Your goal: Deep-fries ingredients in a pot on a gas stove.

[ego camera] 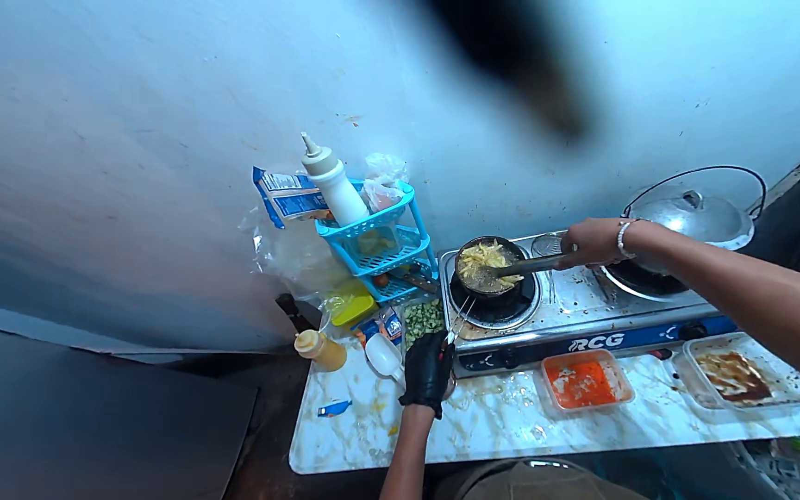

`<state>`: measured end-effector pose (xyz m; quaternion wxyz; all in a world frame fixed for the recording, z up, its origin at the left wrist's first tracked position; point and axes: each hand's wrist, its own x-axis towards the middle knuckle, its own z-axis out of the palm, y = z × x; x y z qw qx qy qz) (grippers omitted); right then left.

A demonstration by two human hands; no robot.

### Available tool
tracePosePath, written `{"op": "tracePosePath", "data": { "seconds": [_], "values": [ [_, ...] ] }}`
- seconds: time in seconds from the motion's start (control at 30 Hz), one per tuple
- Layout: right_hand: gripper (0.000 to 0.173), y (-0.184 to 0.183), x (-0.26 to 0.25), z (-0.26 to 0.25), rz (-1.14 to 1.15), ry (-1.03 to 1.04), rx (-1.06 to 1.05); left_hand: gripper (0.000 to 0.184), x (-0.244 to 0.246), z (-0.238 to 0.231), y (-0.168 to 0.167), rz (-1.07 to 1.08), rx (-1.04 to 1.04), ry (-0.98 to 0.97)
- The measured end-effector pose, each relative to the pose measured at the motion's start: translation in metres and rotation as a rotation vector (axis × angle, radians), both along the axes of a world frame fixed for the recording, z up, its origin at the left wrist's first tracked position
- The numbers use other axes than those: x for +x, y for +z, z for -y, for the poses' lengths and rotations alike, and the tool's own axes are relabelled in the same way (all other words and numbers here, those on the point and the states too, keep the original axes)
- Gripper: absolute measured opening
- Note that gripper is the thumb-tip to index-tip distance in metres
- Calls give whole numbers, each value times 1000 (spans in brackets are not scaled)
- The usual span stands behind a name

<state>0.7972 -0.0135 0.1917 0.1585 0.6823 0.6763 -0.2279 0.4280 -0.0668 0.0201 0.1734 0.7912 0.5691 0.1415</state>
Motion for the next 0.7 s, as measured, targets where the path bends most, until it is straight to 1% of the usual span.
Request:
{"op": "tracePosePath", "data": {
  "seconds": [0.1, 0.2, 0.27, 0.4, 0.5, 0.57, 0.7],
  "values": [
    [47, -3, 15, -1, -141, -75, -46, 39, 0, 1, 0, -4, 1, 11],
    [50, 2, 19, -1, -188, -151, -94, 39, 0, 1, 0, -10, 2, 9],
    [52, 10, 14, 0, -116, -150, -68, 39, 0, 0, 1, -22, -9, 7],
    [61, 39, -22, 13, 170, -20, 67, 40, 0, 1, 0, -16, -5, 13],
    [56, 59, -58, 39, 281, 0, 151, 41, 0, 1, 2, -38, -24, 15],
    [52, 61, -77, 51, 310, 25, 184, 43, 1, 1, 2, -40, -35, 39],
    [47, 49, -100, 55, 339, 42, 221, 45, 2, 3, 3, -13, -38, 88]
  ]
}}
